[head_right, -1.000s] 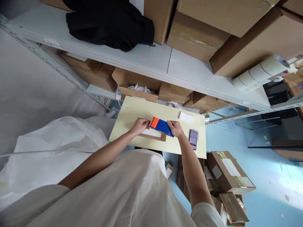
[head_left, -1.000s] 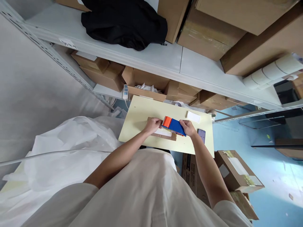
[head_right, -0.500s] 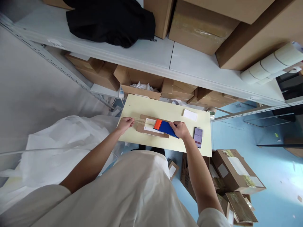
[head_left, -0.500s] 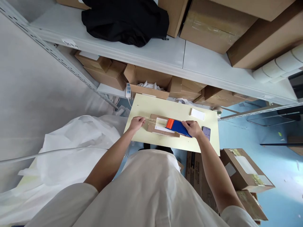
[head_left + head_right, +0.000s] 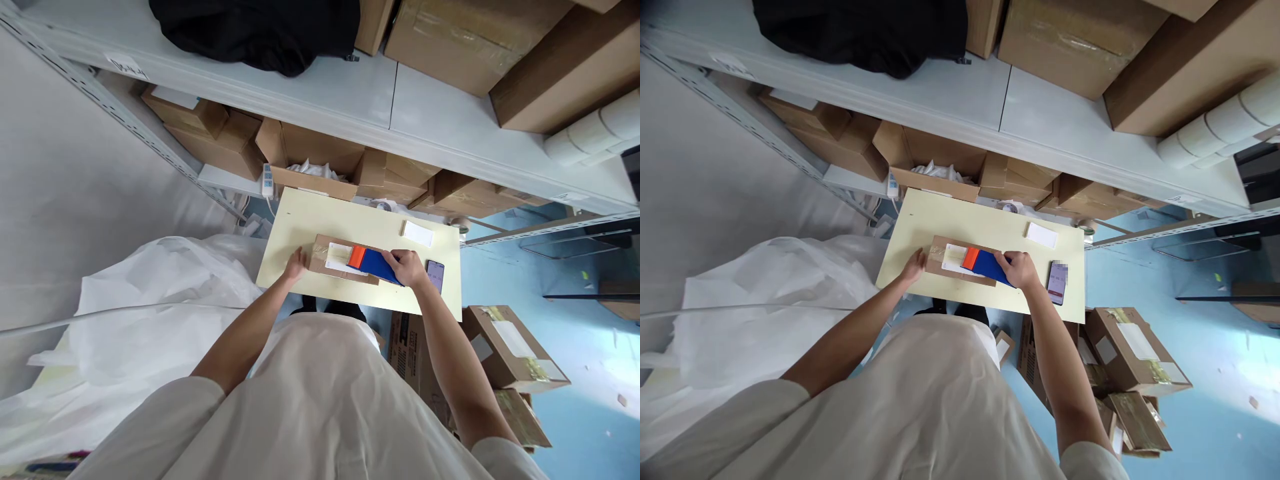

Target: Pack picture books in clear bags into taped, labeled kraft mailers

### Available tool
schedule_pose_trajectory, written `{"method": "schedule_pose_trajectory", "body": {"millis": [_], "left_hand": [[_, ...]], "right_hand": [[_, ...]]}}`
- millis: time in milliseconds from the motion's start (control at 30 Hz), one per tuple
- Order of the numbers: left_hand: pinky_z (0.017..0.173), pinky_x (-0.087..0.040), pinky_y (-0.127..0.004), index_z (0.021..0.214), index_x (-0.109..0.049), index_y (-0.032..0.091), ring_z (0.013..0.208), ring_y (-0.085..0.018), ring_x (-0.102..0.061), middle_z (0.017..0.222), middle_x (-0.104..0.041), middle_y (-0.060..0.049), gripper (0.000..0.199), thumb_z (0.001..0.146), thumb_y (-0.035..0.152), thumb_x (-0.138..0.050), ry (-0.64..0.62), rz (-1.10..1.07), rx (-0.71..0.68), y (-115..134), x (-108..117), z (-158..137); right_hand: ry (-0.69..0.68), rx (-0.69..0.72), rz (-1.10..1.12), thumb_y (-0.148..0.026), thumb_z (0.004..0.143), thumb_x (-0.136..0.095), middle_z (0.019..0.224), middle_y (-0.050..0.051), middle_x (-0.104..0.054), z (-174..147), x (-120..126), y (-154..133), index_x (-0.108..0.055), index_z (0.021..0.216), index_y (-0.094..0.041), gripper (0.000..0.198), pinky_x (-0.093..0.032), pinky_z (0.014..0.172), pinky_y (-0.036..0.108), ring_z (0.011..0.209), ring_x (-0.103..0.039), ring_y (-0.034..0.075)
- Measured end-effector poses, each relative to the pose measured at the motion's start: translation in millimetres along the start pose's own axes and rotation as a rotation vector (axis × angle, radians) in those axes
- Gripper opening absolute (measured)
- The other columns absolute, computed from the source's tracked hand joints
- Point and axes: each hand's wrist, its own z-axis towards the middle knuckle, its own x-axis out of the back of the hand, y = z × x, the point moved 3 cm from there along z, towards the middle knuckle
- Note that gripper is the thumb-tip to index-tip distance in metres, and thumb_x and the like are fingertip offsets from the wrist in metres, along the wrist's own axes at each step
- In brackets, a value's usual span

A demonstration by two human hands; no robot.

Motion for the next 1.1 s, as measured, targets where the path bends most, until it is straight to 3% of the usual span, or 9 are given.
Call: {"method": "schedule_pose_trajectory", "body": {"millis": [100,200,267,500,700,767,867,1000,1100], "left_hand": [[0.112,-0.025,-0.046,0.145,-0.027,0.007,0.14,-0.028,-0.03,0.147,-0.036,-0.023,0.072,0.093,0.055,-0.017,0.061,0.078,-0.063,20,14,-7],[0.116,-0.011,-0.047,0.149,-0.016,0.006,0.145,-0.034,-0.011,0.155,-0.019,-0.023,0.104,0.075,0.073,-0.046,-0.126,0.324,-0.475,63,15,-16],[0.116,-0.007,-0.048,0.149,-0.014,0.003,0.145,-0.036,-0.008,0.155,-0.017,-0.024,0.117,0.067,0.077,-0.053,-0.213,0.465,-0.568,83,11,-19],[0.116,-0.008,-0.046,0.148,-0.008,-0.003,0.145,-0.034,-0.008,0.154,-0.016,-0.027,0.117,0.071,0.073,-0.053,-0.224,0.63,-0.474,92,0,-19],[0.117,-0.006,-0.046,0.149,-0.011,0.001,0.146,-0.034,-0.006,0.156,-0.013,-0.023,0.113,0.072,0.073,-0.051,-0.248,0.689,-0.425,98,-1,-15],[0.117,-0.002,-0.048,0.15,-0.009,0.002,0.146,-0.034,-0.005,0.157,-0.012,-0.021,0.112,0.073,0.074,-0.048,-0.274,0.732,-0.397,100,0,-15],[0.114,0.006,-0.055,0.15,-0.006,0.001,0.145,-0.036,-0.002,0.156,-0.009,-0.023,0.118,0.07,0.078,-0.047,-0.294,0.814,-0.326,106,-2,-17],[0.113,0.009,-0.056,0.148,-0.005,-0.005,0.145,-0.039,0.0,0.155,-0.007,-0.027,0.13,0.063,0.084,-0.047,-0.307,0.854,-0.311,135,-34,-22],[0.115,0.007,-0.051,0.149,-0.009,-0.002,0.145,-0.036,-0.002,0.156,-0.009,-0.024,0.13,0.061,0.086,-0.046,-0.422,0.81,-0.492,167,-78,-28]], "right_hand": [[-0.008,-0.001,0.007,-0.061,0.088,-0.034,0.047,0.0,-0.042,0,1,2,-0.037,0.049,-0.022,0.056,-0.03,0.053,0.027,0.048,-0.036,0.012],[-0.019,-0.004,0.01,-0.062,0.088,-0.034,0.047,0.0,-0.044,2,1,3,-0.038,0.049,-0.022,0.056,-0.03,0.053,0.027,0.048,-0.037,0.012],[-0.034,-0.012,0.004,-0.062,0.088,-0.034,0.048,0.001,-0.046,5,0,1,-0.039,0.049,-0.022,0.056,-0.03,0.053,0.027,0.048,-0.038,0.013],[-0.105,-0.025,-0.062,-0.059,0.089,-0.033,0.053,0.005,-0.055,13,7,6,-0.048,0.052,-0.021,0.055,-0.031,0.056,0.028,0.053,-0.049,0.016],[-0.174,-0.064,-0.06,-0.057,0.088,-0.036,0.054,0.003,-0.058,-1,28,98,-0.053,0.053,-0.02,0.053,-0.034,0.057,0.028,0.054,-0.054,0.016],[-0.188,-0.072,-0.037,-0.056,0.088,-0.036,0.052,0.002,-0.056,-1,23,125,-0.053,0.053,-0.021,0.052,-0.034,0.057,0.028,0.053,-0.053,0.016],[-0.19,-0.05,0.023,-0.055,0.087,-0.035,0.051,0.002,-0.055,5,5,143,-0.051,0.052,-0.021,0.051,-0.036,0.058,0.027,0.053,-0.052,0.016],[-0.183,-0.013,0.087,-0.056,0.087,-0.036,0.052,0.001,-0.052,16,-10,147,-0.05,0.052,-0.021,0.051,-0.036,0.059,0.027,0.053,-0.048,0.015],[-0.198,0.001,0.14,-0.057,0.087,-0.035,0.051,0.001,-0.049,20,-15,150,-0.049,0.052,-0.021,0.052,-0.036,0.058,0.027,0.051,-0.045,0.014]]}}
